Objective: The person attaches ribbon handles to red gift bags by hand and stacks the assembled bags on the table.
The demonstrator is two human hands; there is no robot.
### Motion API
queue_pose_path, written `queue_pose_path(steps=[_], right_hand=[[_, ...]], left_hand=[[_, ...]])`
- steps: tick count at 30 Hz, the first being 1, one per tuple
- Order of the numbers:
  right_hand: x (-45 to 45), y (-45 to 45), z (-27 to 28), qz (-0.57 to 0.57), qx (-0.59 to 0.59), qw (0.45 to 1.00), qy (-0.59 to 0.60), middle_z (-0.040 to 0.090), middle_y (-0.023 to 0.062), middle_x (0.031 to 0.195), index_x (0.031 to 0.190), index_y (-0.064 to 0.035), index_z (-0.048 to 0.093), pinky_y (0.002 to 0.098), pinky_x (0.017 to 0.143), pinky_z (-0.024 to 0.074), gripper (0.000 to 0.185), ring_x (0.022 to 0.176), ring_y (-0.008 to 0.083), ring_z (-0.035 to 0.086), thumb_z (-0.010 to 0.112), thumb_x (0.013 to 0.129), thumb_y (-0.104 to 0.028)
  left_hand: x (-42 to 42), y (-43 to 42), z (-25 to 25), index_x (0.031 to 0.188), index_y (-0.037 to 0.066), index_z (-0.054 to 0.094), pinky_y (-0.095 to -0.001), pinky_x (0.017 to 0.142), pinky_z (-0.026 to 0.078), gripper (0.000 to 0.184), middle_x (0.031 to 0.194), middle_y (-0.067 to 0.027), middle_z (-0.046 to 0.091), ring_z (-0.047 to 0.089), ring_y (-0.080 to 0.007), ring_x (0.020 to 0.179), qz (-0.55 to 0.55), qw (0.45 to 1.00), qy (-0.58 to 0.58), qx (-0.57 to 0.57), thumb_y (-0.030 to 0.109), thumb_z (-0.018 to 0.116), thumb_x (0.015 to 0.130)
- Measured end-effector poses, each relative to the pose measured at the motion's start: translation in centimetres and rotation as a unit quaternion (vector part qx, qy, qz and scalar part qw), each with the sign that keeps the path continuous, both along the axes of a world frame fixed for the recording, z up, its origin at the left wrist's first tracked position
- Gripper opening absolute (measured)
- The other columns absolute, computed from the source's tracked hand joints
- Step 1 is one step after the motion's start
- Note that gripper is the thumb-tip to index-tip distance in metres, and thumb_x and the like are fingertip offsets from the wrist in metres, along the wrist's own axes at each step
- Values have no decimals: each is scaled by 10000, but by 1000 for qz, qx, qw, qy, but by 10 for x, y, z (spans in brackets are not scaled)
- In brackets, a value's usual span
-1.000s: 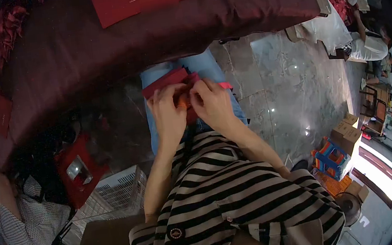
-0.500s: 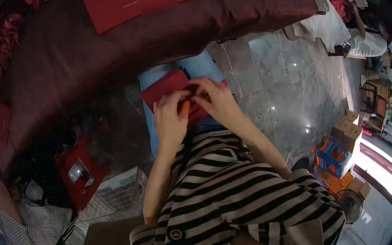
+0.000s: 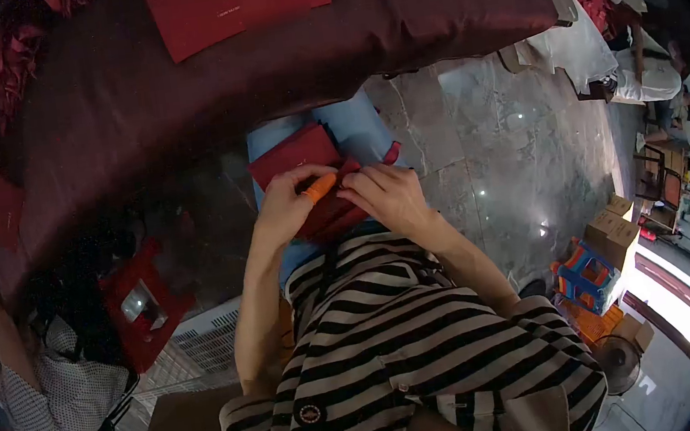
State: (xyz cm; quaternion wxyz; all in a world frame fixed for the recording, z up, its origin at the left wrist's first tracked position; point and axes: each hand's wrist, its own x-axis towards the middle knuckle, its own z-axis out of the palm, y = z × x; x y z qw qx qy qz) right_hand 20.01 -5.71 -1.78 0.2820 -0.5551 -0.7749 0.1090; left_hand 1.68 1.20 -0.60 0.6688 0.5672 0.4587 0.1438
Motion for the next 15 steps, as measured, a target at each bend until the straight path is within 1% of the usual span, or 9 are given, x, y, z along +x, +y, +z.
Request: queue_pose_path(steps=[3,6,8,9,11,12,13,14,15], right_hand=[[0,1,1,5,7,1000,-14,600,16,747,871,-94,600,320,516,487,214,614,199,595,751,754,-188],[-1,-1,-2,0,11,1000,-6,609,23,761,886,-98,597,313,526,493,214,624,200,607,746,760,-188],[-1,1,4,-7,-51,999,10,616,43,758,941,-94,584,322,544,502,256,637,224,617,741,768,-200],[1,2,5,-8,-50,999,10,616,43,758,941,-94,584,322,544,502,256,637,224,617,741,768,-200],[9,3,9,-2,-180,980,87,632,101,745,997,-111,537,370,523,485,294,614,276,614,722,797,-222],[15,6,13,-6,-178,980,87,632,101,745,997,-111,537,370,523,485,294,614,276,614,722,797,-222],[23,9,20,13,-245,964,101,642,117,750,1087,-132,537,365,543,493,358,622,269,620,726,797,-222],[29,11,27,32,-311,943,116,651,133,755,1178,-153,538,361,564,501,433,631,262,627,730,796,-221],[34,14,36,27,-309,944,114,651,133,755,1178,-153,538,361,564,501,433,631,262,627,730,796,-221]], left_hand=[[2,-1,-1,984,0,678,-325,794,473,186,919,-143,693,653,-226,876,13,998,33,52,90,619,832],[2,0,2,992,-20,653,-308,842,456,196,967,-101,674,606,-178,903,-24,997,75,6,114,619,852],[4,-1,1,935,-14,666,-328,767,474,155,859,-140,681,651,-201,830,11,997,60,50,84,627,822],[6,-3,-1,935,-14,666,-328,767,474,155,859,-140,681,651,-201,830,10,997,60,51,84,627,822],[9,-9,-6,948,-24,620,-321,724,481,118,813,-122,662,642,-185,762,30,992,85,87,33,589,849],[10,-9,-10,974,-21,594,-310,708,481,116,807,-110,650,631,-179,736,111,993,-7,40,5,557,868],[11,-10,-15,1000,-18,568,-300,692,481,122,801,-98,638,620,-173,710,188,977,-98,-12,-22,524,886],[9,-7,-22,1018,-29,529,-284,684,478,124,827,-89,631,616,-171,716,220,969,-111,-29,-54,480,907],[13,-7,-20,1018,-29,529,-284,684,478,124,827,-89,631,616,-171,716,216,969,-114,-29,-54,480,907]])
